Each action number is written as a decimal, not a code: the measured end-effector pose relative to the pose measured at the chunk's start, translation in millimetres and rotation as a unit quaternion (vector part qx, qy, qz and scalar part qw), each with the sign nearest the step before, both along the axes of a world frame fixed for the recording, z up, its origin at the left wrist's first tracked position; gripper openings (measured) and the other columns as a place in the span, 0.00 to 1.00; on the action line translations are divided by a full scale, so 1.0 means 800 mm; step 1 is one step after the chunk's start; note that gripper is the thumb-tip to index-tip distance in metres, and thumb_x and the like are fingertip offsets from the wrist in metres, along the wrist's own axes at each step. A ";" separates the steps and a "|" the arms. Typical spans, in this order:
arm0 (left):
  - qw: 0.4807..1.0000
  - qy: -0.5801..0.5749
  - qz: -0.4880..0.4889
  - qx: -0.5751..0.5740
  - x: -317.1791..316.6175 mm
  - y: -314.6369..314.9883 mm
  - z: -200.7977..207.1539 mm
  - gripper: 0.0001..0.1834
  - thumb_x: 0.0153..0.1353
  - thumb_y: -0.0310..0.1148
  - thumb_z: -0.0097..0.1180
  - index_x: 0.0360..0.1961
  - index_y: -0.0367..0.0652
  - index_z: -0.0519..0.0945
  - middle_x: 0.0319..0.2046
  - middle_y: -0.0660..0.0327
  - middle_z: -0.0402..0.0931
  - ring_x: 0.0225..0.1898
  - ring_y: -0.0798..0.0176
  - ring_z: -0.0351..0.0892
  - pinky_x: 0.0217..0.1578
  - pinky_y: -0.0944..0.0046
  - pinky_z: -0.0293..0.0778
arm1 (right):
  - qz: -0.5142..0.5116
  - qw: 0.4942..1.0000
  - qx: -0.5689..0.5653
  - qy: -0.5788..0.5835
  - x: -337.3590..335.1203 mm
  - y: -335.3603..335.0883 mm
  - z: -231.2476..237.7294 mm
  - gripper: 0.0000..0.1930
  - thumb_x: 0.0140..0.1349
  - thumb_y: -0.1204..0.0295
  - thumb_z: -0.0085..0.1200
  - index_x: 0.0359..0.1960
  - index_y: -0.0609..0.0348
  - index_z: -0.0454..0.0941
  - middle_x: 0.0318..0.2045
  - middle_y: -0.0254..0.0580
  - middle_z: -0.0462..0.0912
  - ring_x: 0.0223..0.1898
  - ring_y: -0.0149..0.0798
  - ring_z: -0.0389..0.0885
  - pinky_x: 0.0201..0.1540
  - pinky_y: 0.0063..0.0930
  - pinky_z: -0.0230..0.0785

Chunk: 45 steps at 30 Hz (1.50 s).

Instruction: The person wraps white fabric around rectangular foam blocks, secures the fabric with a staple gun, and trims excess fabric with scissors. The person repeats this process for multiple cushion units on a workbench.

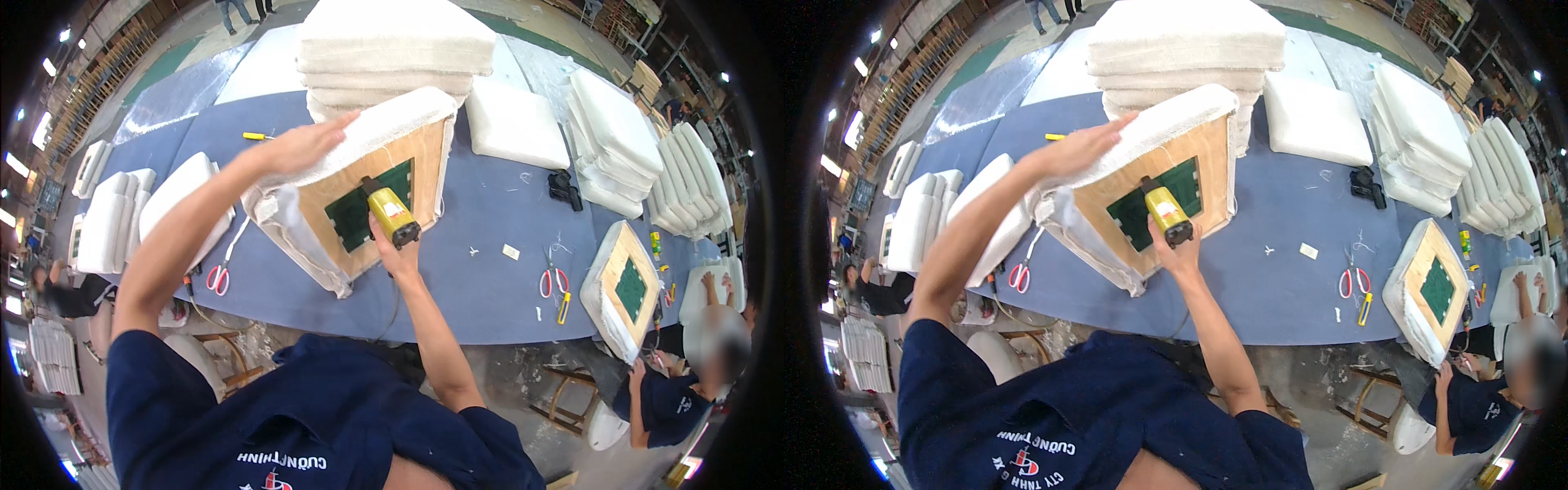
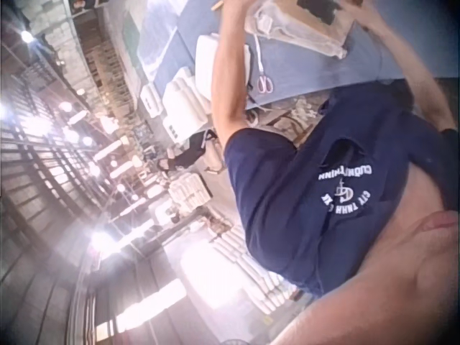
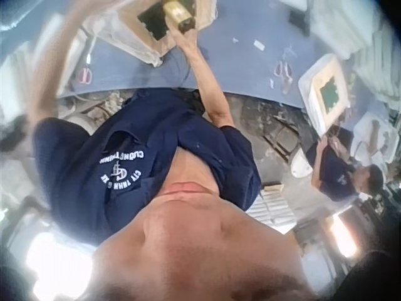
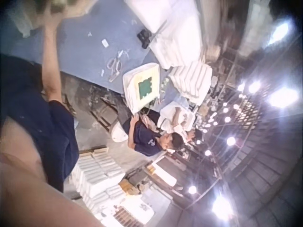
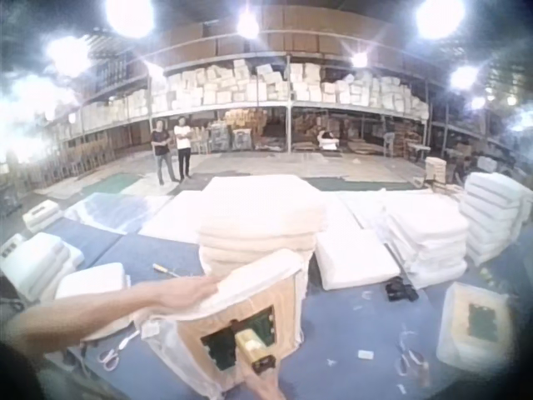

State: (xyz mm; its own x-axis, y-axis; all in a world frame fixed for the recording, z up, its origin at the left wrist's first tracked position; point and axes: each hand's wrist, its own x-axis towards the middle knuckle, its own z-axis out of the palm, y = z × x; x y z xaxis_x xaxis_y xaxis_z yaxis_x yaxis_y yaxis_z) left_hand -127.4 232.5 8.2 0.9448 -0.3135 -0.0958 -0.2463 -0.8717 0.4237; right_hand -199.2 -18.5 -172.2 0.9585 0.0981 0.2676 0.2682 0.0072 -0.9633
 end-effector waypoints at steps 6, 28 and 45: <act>0.963 -0.183 0.033 0.197 -0.043 -0.045 -0.001 0.34 0.81 0.49 0.52 0.84 0.80 0.58 0.52 0.36 0.78 0.50 0.32 0.86 0.47 0.36 0.85 | 0.088 0.986 0.032 0.141 0.027 -0.033 0.058 0.18 0.68 0.68 0.73 0.54 0.66 0.87 0.40 0.34 0.92 0.35 0.26 0.87 0.38 0.26 0.79; 0.969 -0.132 -0.026 0.206 -0.051 -0.046 0.013 0.52 0.69 0.40 0.69 0.87 0.79 0.52 0.52 0.36 0.75 0.55 0.30 0.83 0.58 0.42 0.81 | 0.082 0.995 0.034 0.054 0.007 0.011 0.049 0.16 0.68 0.68 0.74 0.52 0.65 0.88 0.45 0.41 0.94 0.43 0.34 0.91 0.47 0.32 0.82; 0.969 -0.115 0.032 0.215 -0.092 0.012 0.014 0.37 0.82 0.51 0.50 0.86 0.84 0.50 0.50 0.40 0.76 0.48 0.34 0.87 0.42 0.45 0.89 | 0.029 0.995 0.085 0.037 -0.009 0.042 0.049 0.14 0.67 0.69 0.73 0.47 0.69 0.90 0.38 0.40 0.93 0.39 0.32 0.91 0.45 0.32 0.81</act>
